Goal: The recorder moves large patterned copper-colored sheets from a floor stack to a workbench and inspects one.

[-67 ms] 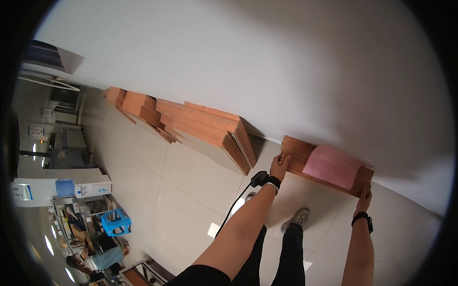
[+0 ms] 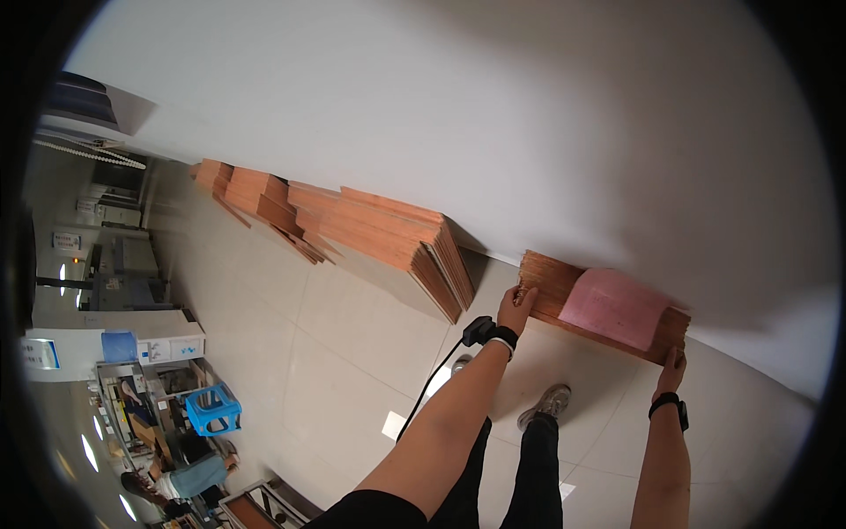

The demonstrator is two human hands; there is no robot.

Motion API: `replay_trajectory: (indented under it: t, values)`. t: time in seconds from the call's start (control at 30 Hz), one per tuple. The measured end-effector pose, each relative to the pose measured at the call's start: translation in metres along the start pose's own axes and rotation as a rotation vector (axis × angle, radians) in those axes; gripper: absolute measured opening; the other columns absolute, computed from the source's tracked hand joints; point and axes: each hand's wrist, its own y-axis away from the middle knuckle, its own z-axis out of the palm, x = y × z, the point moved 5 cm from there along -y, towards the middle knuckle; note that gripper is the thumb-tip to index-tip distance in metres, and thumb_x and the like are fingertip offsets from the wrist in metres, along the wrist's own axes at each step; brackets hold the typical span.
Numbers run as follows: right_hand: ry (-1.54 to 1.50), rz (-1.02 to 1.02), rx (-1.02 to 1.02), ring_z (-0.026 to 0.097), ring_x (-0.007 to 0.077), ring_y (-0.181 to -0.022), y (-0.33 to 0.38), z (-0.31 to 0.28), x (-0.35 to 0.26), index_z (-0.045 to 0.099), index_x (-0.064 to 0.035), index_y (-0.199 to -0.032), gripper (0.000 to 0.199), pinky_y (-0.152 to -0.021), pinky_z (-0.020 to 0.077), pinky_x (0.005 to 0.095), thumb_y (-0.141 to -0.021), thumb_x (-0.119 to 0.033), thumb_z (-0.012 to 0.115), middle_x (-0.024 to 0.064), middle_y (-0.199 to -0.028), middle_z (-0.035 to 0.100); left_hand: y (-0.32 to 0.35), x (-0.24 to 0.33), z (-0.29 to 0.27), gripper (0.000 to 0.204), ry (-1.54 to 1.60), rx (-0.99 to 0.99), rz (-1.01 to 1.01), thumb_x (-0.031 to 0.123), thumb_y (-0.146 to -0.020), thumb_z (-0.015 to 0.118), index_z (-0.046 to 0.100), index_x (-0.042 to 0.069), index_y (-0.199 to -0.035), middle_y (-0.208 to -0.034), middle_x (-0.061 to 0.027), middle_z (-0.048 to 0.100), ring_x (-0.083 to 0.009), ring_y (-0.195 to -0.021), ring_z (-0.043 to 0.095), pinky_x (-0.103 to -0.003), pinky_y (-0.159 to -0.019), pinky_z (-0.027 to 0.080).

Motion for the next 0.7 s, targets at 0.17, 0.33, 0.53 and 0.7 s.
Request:
replay_trajectory:
  t: [0.17, 0.33, 0.53, 0.7]
  values:
    - [0.005, -0.024, -0.023, 0.040, 0.0198, -0.102, 0.016, -0.002, -0.014, 0.037, -0.0030, -0.115, 0.049, -0.087, 0.0304, 0.0276, -0.080, -0.036, 0.047, 0.0104, -0.114, 0.042, 0.003, 0.000, -0.003, 0.059, -0.021, -0.013, 0.003, 0.043, -0.070, 0.058, 0.044, -0.003, -0.105, -0.094, -0.0141, 0.052, -0.0204, -0.087, 0.050, -0.028, -0.077, 0.038]
    - [-0.006, 0.006, 0.019, 0.041, 0.0183, -0.104, 0.011, -0.004, -0.003, 0.036, -0.0031, -0.117, 0.049, -0.087, 0.0308, 0.0273, -0.079, -0.030, 0.051, 0.0099, -0.114, 0.044, 0.006, 0.003, -0.008, 0.058, 0.022, 0.009, 0.006, 0.042, -0.068, 0.060, 0.046, -0.004, -0.101, -0.092, -0.0152, 0.053, -0.0219, -0.085, 0.051, -0.029, -0.075, 0.039]
    - [0.044, 0.072, -0.047, 0.042, 0.0062, -0.081, 0.014, -0.005, -0.013, 0.035, -0.0125, -0.121, 0.046, -0.067, 0.0340, 0.0208, -0.080, -0.027, 0.049, -0.0036, -0.107, 0.047, 0.009, 0.008, -0.013, 0.057, -0.023, 0.021, -0.025, 0.041, -0.066, 0.061, 0.047, -0.002, -0.099, -0.090, -0.0174, 0.054, -0.0266, -0.085, 0.052, -0.031, -0.074, 0.040]
    - [0.050, 0.038, -0.032, 0.037, 0.0173, -0.109, 0.014, -0.008, -0.016, 0.029, -0.0048, -0.123, 0.052, -0.090, 0.0277, 0.0259, -0.079, -0.024, 0.050, 0.0093, -0.120, 0.039, 0.013, 0.015, -0.009, 0.057, -0.001, -0.007, -0.049, 0.040, -0.066, 0.061, 0.046, -0.002, -0.101, -0.091, -0.0174, 0.053, -0.0262, -0.086, 0.051, -0.031, -0.076, 0.039]
